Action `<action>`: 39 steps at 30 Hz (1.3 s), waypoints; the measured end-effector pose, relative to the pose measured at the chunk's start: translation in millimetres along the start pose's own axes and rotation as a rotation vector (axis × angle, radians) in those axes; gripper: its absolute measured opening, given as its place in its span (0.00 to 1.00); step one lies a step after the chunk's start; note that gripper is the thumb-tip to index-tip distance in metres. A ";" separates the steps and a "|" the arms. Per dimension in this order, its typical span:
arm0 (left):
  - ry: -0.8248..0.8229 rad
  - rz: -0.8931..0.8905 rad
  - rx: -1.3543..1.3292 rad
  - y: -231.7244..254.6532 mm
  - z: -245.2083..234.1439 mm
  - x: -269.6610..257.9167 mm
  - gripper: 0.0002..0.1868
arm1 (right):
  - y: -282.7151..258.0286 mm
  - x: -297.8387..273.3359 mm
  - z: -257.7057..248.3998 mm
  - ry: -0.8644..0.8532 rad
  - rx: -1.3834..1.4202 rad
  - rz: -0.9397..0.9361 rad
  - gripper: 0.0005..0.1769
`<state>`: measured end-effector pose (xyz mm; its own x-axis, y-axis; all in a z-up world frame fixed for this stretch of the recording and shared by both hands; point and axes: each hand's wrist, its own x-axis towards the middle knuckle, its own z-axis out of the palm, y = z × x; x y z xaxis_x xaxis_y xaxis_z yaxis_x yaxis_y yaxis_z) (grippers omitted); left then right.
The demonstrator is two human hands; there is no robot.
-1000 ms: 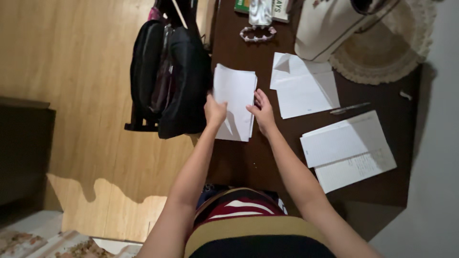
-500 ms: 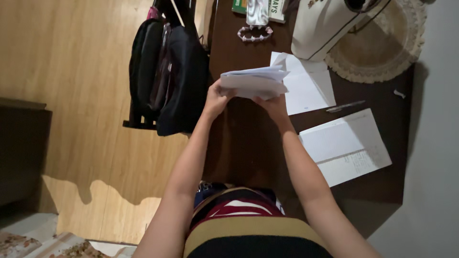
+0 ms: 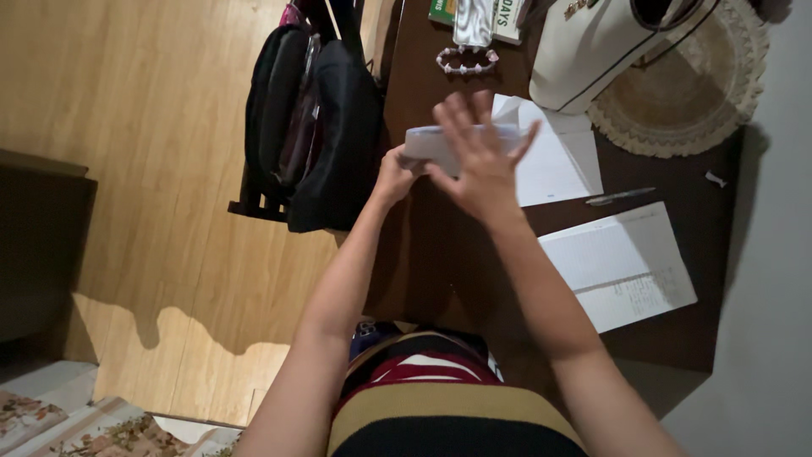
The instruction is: The person takes a charger, papers, and notebooks from a desk and places them into a black backpack, then puts pens and a highlighter into a white handbag.
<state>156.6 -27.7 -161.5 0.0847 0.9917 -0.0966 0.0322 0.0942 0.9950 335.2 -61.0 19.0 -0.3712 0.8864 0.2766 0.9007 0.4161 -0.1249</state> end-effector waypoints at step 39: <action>0.266 -0.094 0.603 23.6 -201.9 -45.3 0.44 | -119.7 216.7 -59.4 0.057 0.134 -0.924 0.15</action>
<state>-47.5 -52.7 -128.7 -0.1919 0.9766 -0.0966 0.5854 0.1929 0.7874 160.4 69.2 150.4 -0.9123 0.1827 0.3666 0.2191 0.9738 0.0600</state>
